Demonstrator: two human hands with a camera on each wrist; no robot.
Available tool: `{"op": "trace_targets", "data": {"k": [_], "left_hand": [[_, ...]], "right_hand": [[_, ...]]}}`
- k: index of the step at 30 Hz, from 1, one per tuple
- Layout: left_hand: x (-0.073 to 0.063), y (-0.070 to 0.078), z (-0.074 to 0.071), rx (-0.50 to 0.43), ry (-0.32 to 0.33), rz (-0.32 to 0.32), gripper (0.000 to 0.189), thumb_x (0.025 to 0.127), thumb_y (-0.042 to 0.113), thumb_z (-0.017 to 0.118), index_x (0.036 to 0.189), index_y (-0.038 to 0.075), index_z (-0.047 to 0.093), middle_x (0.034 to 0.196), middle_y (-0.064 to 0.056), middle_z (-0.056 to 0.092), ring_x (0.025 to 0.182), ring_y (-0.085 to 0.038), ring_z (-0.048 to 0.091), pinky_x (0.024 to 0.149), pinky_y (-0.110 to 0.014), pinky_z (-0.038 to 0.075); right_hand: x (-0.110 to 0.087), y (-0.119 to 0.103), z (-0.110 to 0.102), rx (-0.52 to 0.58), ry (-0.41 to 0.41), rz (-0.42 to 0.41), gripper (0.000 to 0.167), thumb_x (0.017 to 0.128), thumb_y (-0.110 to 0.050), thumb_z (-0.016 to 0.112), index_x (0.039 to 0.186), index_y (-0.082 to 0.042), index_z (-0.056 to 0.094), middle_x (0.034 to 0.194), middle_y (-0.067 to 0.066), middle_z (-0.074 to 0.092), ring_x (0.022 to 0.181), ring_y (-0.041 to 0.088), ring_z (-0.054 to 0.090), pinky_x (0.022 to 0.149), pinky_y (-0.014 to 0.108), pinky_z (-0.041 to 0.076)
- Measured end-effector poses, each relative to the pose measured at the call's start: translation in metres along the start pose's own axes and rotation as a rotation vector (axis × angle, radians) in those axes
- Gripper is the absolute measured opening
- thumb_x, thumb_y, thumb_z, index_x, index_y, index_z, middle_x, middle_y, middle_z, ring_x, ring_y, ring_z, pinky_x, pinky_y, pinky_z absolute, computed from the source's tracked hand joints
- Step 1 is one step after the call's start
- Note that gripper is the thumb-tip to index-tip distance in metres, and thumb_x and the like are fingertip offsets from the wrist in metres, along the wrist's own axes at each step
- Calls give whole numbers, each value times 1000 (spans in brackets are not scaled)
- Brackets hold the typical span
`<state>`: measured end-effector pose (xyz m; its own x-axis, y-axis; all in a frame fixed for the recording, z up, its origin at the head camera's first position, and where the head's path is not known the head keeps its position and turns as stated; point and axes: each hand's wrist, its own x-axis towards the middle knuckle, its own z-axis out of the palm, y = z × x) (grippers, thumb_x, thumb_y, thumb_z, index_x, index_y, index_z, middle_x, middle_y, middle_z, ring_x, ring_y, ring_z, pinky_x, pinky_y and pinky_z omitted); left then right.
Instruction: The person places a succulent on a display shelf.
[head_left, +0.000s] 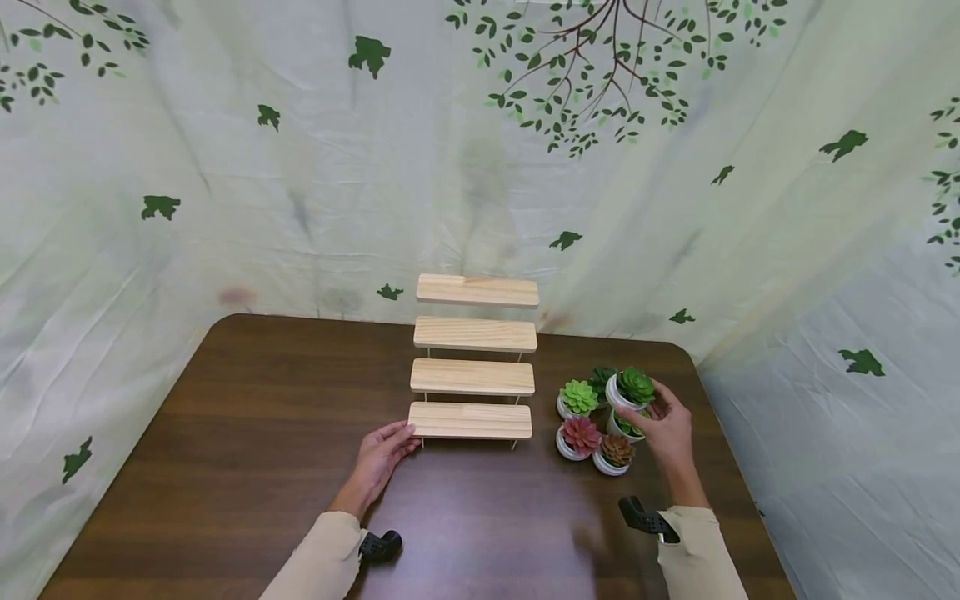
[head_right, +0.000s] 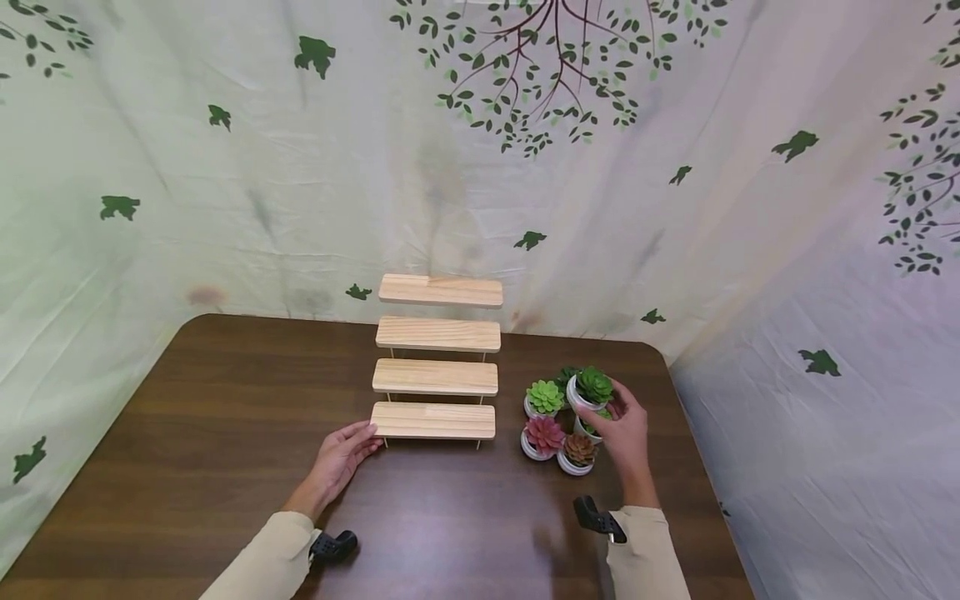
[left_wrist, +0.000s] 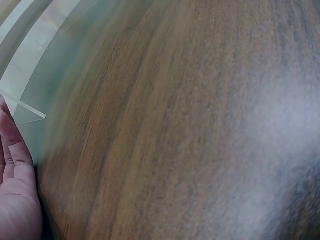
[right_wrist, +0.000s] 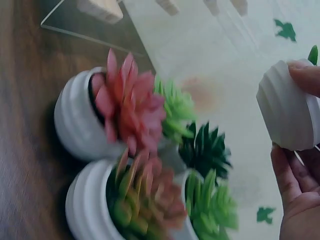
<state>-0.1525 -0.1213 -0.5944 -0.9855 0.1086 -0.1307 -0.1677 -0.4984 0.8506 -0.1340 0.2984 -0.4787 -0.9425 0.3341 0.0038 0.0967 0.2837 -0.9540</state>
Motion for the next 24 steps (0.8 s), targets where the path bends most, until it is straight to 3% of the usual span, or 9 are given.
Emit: {"op": "trace_targets", "data": {"k": [4,7,12,20,24], "left_hand": [[0,-1,-1,5,5,0,17,85,13,74,95,2,66,84,-3,70,74,-12,67,70,-20,56],[2,0,1,52,81,-62,10,89,6,68,95,1,64,82,-1,69,73,-11,67,70,-20,55],[3,4,6,43,141,-145,7,94,-5,56,95,-1,62,80,-2,68,72,-12,66,71,-22,55],[2,7,8,54,161,-151,9,93,-5,57,101,-7,60,80,-3,67,72,-13,66,70,-21,55],[2,8,9,51,164,-149,9,93,-5,57,101,-7,60,80,-3,67,72,-13,66,70,-21,55]], "right_hand": [[10,-7,12,18,-37,-27,64,81,-6,78,136,-1,47,129,15,52,106,6,53,85,7,44],[18,-12,21,28,-68,-55,63,80,-6,78,136,-1,48,128,15,53,106,7,54,85,8,45],[29,-26,37,56,-130,-96,62,81,-4,76,136,-1,48,130,16,53,109,6,54,87,11,46],[47,-52,64,87,-186,-180,61,81,-2,75,136,-1,49,132,16,53,114,19,53,96,24,45],[55,-64,79,124,-194,-229,61,80,-1,76,135,0,49,130,16,53,110,15,55,93,23,46]]}}
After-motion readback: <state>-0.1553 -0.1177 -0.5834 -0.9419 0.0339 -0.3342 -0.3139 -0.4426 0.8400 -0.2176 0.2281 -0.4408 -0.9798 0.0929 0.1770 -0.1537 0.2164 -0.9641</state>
